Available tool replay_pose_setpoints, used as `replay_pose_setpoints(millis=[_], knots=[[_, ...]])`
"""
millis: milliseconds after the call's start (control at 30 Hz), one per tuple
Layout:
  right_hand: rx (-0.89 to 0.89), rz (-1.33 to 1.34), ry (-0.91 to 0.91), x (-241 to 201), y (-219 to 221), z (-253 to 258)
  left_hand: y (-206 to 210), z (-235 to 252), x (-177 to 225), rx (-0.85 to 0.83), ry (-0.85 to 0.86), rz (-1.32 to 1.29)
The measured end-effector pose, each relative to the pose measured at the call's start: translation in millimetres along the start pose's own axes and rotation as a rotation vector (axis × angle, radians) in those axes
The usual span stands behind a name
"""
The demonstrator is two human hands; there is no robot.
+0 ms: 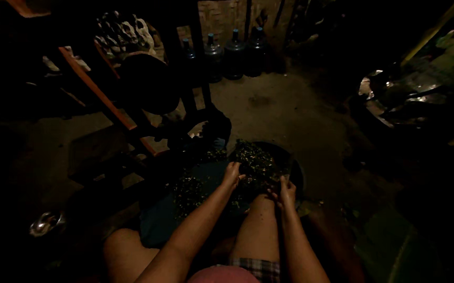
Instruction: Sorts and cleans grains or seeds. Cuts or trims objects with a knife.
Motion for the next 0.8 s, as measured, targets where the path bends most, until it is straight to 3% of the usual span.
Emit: replay_pose_setpoints(millis=[133,300,500,800], knots=[[0.103,-0.315,-0.261,-20.3,-27.8,2.0,10.7,21.5,6.8,-0.074,0.037,0.231],[-0.153,-0.635,-0.583,-50.2,-6.6,-34.3,29.0,54.7,-8.1,-0.127,0.020,0.440],[-0.316,-0.929,-0.564,-45.6,13.7,-37.9,46.7,66.3,-16.7,-0.120,-0.048,0.478],[-0.413,-1.071,-0.528,-33.4,20.8,-28.7,44.3,72.3,-15.3,-0.095,-0.042,0.512]])
Point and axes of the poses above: each hand's wrist, its own z-axis towards the middle knuckle, its own y-axis out of the palm, x = y × z, the point moved 10 cm from there along z, towards the middle knuckle, and after that the axes turned 7 degrees about y, right-handed, at the moved point
